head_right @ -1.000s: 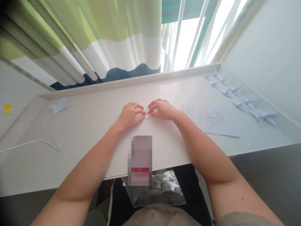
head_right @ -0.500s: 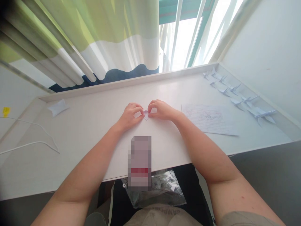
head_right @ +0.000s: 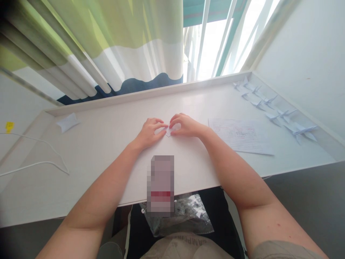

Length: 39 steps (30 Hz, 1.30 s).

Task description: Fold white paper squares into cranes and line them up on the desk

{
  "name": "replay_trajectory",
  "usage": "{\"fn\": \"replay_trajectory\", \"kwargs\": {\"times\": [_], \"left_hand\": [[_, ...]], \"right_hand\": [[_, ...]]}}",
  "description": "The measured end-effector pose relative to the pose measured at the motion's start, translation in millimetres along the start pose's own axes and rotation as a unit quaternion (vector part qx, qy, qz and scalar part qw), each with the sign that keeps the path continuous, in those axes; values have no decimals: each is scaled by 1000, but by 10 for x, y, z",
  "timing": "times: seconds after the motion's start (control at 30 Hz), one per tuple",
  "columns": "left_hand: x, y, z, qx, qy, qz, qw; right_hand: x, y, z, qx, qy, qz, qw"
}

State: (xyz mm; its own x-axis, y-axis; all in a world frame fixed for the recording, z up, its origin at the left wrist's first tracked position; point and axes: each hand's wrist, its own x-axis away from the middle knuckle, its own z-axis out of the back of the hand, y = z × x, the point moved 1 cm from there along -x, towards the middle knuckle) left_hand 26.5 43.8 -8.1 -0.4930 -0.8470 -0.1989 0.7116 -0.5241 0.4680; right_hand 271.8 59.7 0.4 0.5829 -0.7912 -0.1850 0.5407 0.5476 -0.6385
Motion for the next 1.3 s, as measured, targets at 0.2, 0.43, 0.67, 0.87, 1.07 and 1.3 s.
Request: {"fn": "replay_trajectory", "kwargs": {"times": [0.2,0.43,0.67,0.87,1.07,1.3], "left_hand": [[20,3,28,0,-23,-8,1000],[16,-30,49,10,-35,-7,999],[17,-41,36,23,-29,4,999],[11,-45,27,28,-27,10,999],[20,-33,36,32,-31,10,999],[12,-36,25,29,-30,8,999]], "right_hand": [[-1,19,19,-1,-12,-13,1000],[16,19,32,-10,-20,-21,1000],[16,-3,49,-10,-21,-27,999],[26,-23,58,-13,-18,-16,1000],[13,-43,56,-20,-14,-36,999],[7,-34,33,-3,-7,-22,1000]]}}
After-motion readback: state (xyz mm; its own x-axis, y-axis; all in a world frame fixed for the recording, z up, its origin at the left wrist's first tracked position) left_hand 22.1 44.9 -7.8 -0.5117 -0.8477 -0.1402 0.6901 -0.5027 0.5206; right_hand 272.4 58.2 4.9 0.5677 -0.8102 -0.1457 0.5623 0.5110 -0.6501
